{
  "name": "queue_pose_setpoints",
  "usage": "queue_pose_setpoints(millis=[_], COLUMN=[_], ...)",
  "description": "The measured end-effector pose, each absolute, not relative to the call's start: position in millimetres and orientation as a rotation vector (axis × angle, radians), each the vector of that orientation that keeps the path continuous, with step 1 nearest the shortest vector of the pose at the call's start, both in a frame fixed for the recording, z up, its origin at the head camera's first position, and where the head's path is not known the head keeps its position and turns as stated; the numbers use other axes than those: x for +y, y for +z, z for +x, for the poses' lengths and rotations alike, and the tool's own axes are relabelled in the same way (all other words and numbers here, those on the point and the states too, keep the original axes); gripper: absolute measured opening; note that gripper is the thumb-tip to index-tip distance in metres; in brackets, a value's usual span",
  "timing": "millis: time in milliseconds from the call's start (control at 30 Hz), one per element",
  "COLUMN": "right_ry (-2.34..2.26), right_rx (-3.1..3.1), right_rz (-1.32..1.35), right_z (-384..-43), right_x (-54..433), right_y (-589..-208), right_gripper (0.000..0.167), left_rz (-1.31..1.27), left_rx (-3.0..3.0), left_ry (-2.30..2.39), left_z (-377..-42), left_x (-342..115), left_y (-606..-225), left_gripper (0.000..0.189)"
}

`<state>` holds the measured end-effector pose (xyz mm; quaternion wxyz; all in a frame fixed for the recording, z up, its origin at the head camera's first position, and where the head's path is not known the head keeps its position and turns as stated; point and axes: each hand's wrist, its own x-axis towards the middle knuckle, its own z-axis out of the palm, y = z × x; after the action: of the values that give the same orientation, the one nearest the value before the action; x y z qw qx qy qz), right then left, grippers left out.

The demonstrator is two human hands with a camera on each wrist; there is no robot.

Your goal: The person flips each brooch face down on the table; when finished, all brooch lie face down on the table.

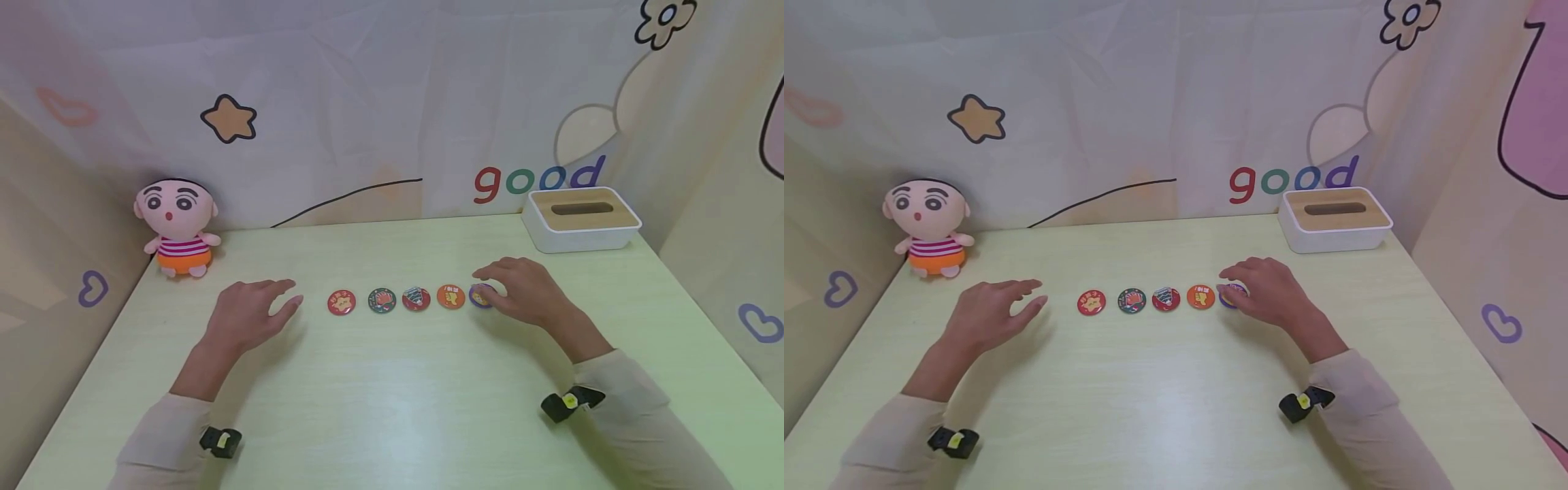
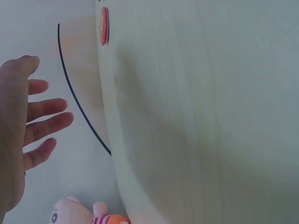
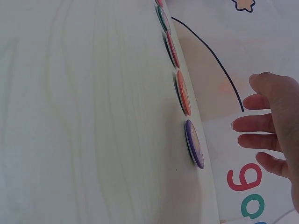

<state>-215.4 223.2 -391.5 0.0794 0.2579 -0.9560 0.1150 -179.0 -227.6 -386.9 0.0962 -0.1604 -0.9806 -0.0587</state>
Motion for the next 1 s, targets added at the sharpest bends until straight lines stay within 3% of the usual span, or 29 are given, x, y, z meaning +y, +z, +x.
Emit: queue_pose_setpoints(millis=[1000], right_ry=[0.397], right_rx=[-2.851], right_rz=[0.847], right_z=[-219.5], right_x=[189.5], right_y=[-396.6], right_gripper=[0.033], left_rz=[-0.544], left_rx=[-2.937], left_ry=[-0.319], left_z=[-183.8], left_x=[-214.4], left_y=[-396.6], left_gripper=[0.044])
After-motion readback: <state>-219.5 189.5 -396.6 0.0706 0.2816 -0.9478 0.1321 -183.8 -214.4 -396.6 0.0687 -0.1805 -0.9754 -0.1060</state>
